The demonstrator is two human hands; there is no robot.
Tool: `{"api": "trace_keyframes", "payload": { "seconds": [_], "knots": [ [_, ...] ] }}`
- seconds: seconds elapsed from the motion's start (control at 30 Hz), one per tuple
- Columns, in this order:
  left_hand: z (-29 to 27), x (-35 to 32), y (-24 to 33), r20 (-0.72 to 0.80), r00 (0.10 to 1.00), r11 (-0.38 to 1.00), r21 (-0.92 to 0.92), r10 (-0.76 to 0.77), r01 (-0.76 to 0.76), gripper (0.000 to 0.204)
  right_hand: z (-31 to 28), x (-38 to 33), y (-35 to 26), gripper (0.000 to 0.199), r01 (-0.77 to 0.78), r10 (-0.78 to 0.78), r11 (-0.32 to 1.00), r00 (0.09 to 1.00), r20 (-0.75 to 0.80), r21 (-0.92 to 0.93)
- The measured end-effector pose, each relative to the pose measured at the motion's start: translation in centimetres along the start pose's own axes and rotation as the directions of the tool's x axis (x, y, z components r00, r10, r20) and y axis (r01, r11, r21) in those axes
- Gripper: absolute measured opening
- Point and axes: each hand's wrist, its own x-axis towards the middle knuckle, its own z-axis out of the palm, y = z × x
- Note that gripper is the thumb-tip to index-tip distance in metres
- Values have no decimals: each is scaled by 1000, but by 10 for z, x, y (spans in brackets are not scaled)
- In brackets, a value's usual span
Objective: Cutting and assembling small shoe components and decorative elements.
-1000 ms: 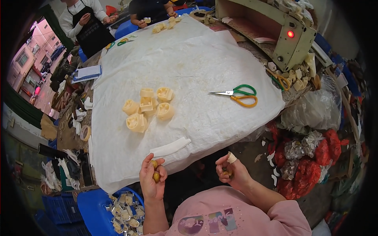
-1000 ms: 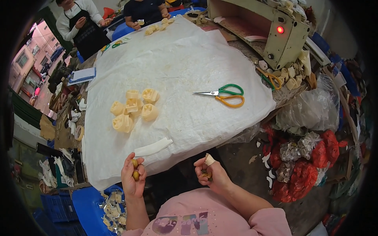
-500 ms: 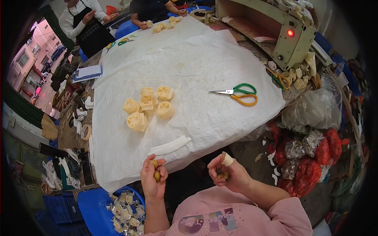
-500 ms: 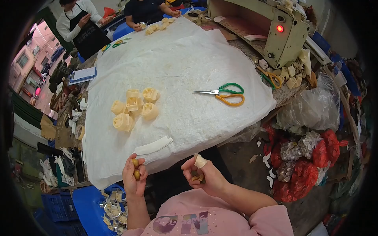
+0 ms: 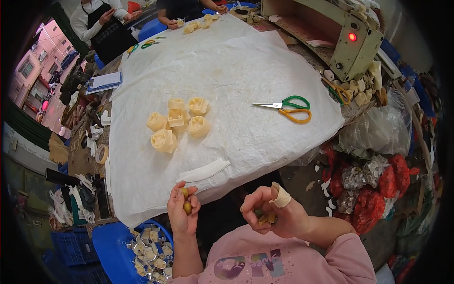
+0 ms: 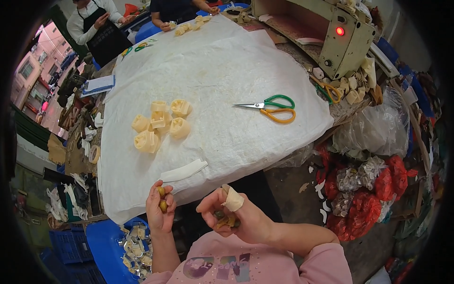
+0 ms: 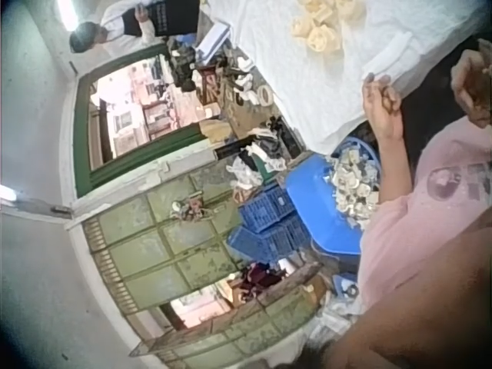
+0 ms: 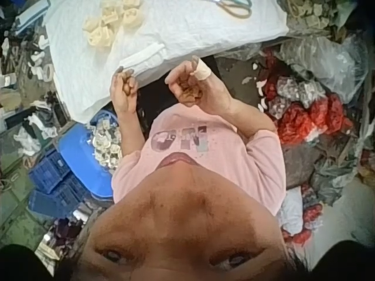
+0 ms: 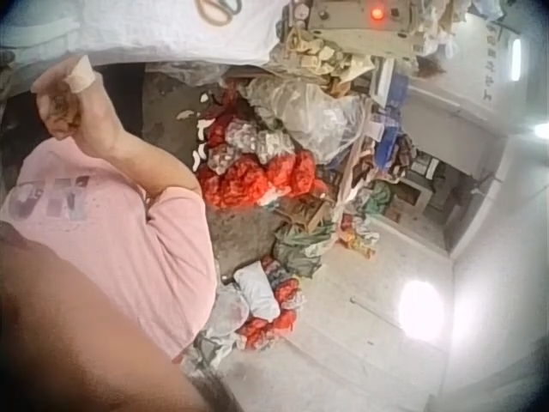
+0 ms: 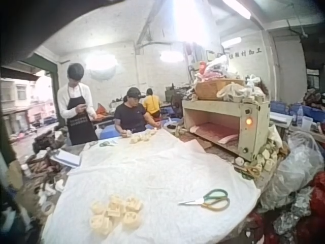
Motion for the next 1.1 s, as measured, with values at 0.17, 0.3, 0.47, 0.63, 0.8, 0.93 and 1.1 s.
{"api": "trace_keyframes", "payload": {
  "seconds": [0.17,0.3,0.47,0.63,0.8,0.93,1.1],
  "knots": [
    [-7,-2,1,-2,1000,999,23,29,-29,24,-5,4,2,58,-76,77,996,997,10,-44],
    [-12,-1,2,-37,999,999,30,36,-35,25,-3,5,5,56,-82,82,997,997,-13,-4],
    [-14,0,3,-31,998,998,29,52,-51,26,4,8,4,54,-66,65,998,997,33,5],
    [-9,-1,2,-63,997,999,3,43,-43,21,15,10,1,54,-93,89,995,989,115,24],
    [-11,0,2,-73,997,1000,8,29,-29,21,27,6,-1,56,-109,100,993,977,186,37],
    [-10,-1,2,-71,997,999,24,30,-29,23,31,4,-2,57,-98,98,995,970,222,-7],
    [-10,-1,2,-82,996,1000,8,25,-25,21,35,3,-5,58,-125,135,991,959,251,-55]
  ]
}}
